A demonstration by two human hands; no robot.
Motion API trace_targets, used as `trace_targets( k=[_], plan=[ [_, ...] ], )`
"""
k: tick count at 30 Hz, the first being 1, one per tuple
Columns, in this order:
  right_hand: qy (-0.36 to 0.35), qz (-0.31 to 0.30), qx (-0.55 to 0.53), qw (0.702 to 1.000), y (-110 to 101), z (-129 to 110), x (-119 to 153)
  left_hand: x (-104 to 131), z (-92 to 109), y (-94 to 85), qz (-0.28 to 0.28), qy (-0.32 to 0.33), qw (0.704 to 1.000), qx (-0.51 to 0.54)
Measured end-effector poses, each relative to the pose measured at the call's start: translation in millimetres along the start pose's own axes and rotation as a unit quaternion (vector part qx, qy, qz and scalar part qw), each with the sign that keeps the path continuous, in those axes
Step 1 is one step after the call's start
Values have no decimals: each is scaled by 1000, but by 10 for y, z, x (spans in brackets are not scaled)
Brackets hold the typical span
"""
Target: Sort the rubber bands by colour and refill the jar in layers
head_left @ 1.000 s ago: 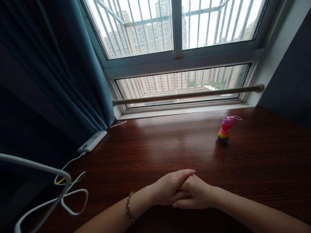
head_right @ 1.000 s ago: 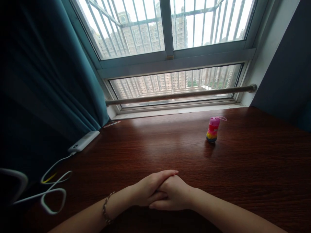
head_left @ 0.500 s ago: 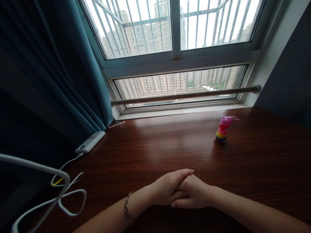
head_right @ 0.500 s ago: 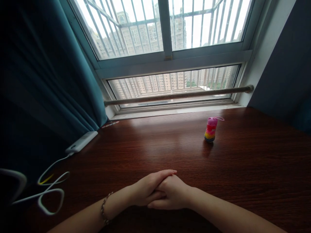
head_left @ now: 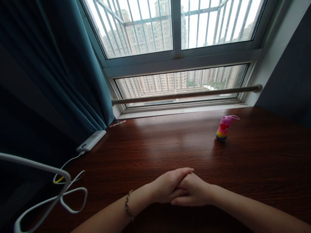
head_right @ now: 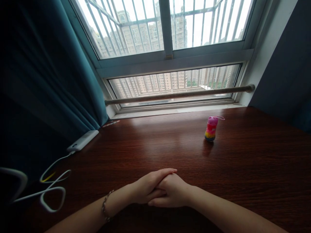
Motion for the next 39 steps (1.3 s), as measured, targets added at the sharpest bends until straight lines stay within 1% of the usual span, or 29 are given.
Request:
trace_targets(
  k=[16, 34, 39],
  plan=[
    [-15, 16, -11, 1000, -14, -11, -6, 9, -43, 0, 5, -37, 999, 8],
    [9, 4, -4, 1000, 2, 32, -2, 4, -41, 8, 4, -31, 999, 9],
    [6, 3, -6, 1000, 3, 27, -5, 1, -32, 4, 5, -29, 1000, 11]
  ],
)
Point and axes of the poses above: each hand's wrist, its own x-axis away from the middle knuckle, its own y-axis out of the palm, z = x × y, the point moved 9 cm from there along -x, towards the middle knuckle, and after that the axes turned 9 degrees about -z, right-handed, at the moved point
